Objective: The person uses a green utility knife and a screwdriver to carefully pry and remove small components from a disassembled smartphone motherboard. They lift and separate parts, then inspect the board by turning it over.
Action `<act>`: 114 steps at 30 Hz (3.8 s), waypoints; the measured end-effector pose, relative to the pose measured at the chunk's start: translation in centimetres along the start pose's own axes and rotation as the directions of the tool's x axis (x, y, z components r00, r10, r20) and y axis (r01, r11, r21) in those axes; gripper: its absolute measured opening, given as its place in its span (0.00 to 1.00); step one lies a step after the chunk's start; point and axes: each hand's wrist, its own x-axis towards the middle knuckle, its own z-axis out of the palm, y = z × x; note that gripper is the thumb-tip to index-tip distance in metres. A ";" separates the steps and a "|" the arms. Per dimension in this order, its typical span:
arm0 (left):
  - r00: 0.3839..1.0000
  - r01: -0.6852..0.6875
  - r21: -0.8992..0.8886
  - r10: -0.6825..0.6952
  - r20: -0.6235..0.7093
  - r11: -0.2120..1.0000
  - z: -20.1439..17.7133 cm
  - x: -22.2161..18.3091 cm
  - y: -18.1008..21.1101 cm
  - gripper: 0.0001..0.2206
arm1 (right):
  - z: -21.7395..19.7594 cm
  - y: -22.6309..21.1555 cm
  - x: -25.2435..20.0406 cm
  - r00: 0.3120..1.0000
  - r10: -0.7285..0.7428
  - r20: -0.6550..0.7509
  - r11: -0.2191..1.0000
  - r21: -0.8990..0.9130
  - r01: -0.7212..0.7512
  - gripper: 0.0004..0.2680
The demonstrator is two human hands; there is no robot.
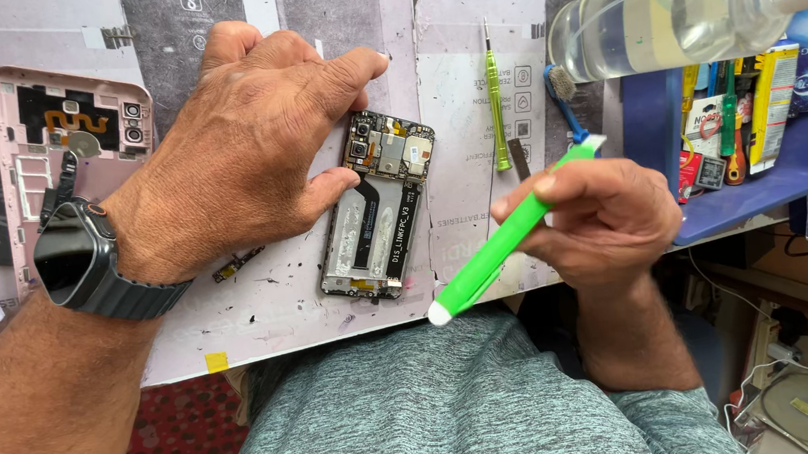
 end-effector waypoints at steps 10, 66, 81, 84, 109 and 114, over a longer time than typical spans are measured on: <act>0.997 -0.052 0.042 0.054 -0.052 0.998 0.2 0.1 0.3 0.38 | 1.2 0.8 0.5 0.950 0.146 -0.276 0.954 0.293 -0.062 0.09; 1.000 0.018 -0.014 -0.018 -0.003 1.000 -0.1 0.0 0.3 0.38 | 3.0 3.5 4.1 0.960 0.279 0.036 0.938 0.202 -0.281 0.07; 1.000 0.007 -0.027 -0.007 -0.016 1.000 -0.7 0.2 0.4 0.38 | 4.1 3.7 4.8 0.861 0.509 0.013 0.771 0.438 -0.463 0.06; 1.000 0.014 -0.009 -0.014 -0.015 1.000 -0.6 0.2 0.4 0.37 | 4.0 3.8 4.7 0.866 0.499 0.015 0.788 0.407 -0.461 0.06; 1.000 0.028 -0.021 -0.028 0.008 0.999 -0.4 0.3 0.3 0.38 | 4.0 3.8 5.3 0.868 0.494 0.049 0.774 0.432 -0.464 0.05; 0.999 0.015 -0.016 -0.015 -0.028 1.000 -0.6 0.4 0.3 0.36 | 4.1 3.4 5.9 0.841 0.536 0.069 0.718 0.488 -0.497 0.05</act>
